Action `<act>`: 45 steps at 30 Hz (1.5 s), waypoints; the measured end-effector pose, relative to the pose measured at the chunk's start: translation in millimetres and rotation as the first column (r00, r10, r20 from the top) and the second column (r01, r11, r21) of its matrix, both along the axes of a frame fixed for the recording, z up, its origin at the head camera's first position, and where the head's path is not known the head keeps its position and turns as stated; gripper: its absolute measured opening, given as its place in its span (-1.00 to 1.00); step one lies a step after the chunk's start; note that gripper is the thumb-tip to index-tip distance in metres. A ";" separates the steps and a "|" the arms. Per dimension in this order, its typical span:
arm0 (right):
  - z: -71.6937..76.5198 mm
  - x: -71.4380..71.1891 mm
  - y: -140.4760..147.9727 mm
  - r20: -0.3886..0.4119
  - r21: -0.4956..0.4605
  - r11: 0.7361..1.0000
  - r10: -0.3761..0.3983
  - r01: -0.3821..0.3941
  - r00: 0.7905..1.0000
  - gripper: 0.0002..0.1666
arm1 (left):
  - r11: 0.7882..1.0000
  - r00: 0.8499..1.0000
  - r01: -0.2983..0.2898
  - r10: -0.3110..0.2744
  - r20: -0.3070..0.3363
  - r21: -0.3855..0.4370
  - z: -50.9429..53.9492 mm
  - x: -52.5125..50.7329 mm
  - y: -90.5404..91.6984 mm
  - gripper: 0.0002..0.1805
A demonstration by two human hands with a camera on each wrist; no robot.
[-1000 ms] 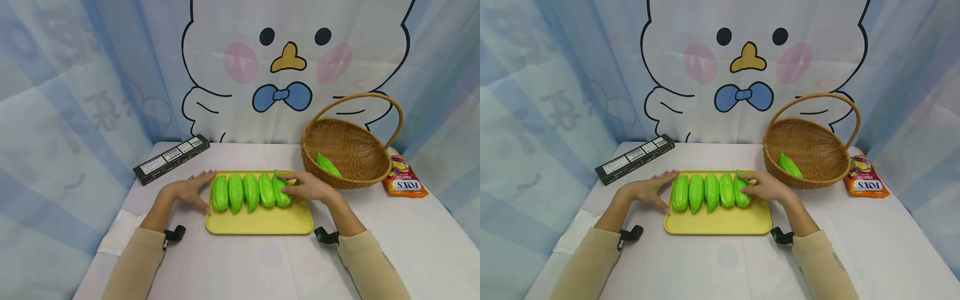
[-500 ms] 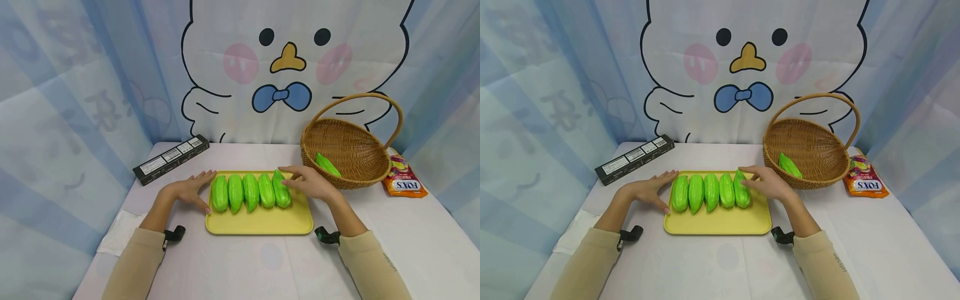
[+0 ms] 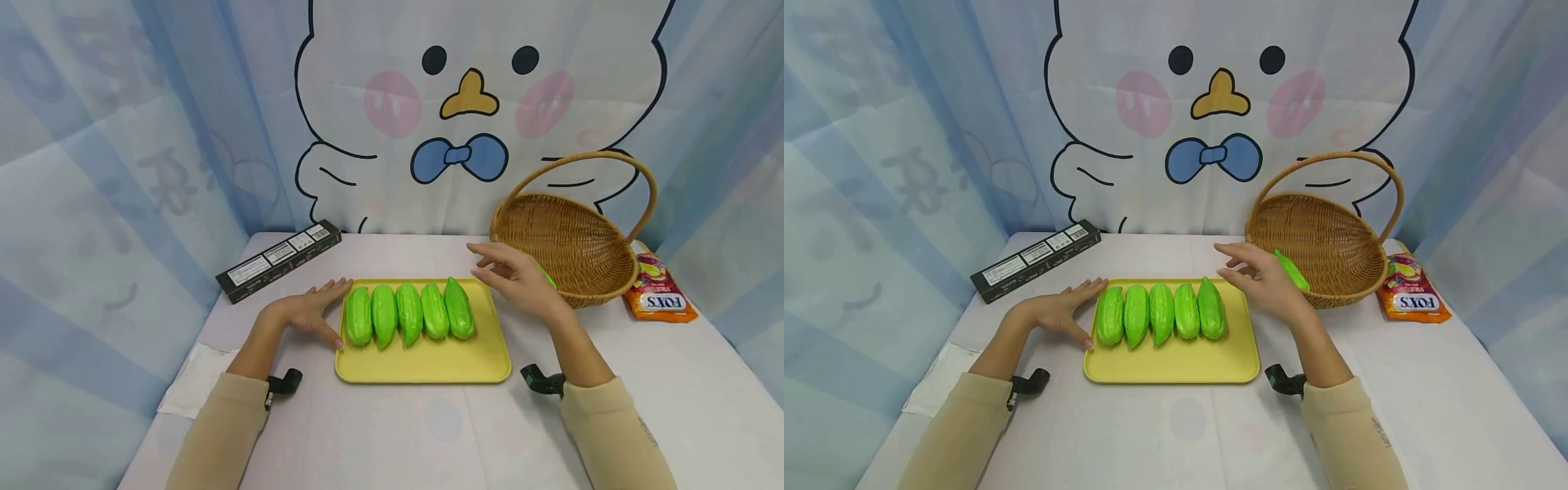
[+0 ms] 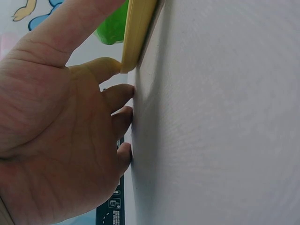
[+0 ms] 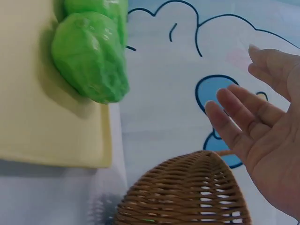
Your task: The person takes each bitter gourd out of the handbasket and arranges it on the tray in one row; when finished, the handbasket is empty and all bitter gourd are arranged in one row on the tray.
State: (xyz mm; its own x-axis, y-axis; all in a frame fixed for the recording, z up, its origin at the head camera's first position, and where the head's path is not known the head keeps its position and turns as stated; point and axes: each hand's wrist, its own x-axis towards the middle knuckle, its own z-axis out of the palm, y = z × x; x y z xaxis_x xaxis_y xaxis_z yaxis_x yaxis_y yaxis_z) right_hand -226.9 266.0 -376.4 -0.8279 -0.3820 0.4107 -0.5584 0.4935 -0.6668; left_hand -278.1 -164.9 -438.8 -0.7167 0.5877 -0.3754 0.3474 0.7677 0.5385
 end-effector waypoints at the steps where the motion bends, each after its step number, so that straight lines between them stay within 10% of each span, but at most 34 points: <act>1: 2.9 0.9 2.4 -0.014 -0.004 1.000 -0.018 0.018 1.000 -0.45 | 1.000 1.000 -0.001 0.001 0.000 -0.001 0.8 0.4 0.1 0.53; 17: 29.5 -8.4 65.2 0.068 0.053 0.931 -0.363 0.360 0.929 -0.42 | 1.000 1.000 0.002 -0.002 -0.009 -0.018 3.1 2.7 1.3 0.51; 45: 15.5 -59.8 113.3 0.392 0.323 0.920 -0.344 0.222 0.853 -0.32 | 1.000 1.000 0.000 0.000 0.003 0.003 -0.5 0.4 -0.8 0.52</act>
State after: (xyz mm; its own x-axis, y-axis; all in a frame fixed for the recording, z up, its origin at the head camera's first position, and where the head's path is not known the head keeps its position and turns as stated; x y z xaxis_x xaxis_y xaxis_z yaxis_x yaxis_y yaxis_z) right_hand -286.7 379.3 -360.9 -0.9851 -0.1441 -0.0938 -0.0526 0.7719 -0.6336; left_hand -277.7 -165.7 -439.3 -0.7157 0.5888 -0.3755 0.3460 0.7661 0.5417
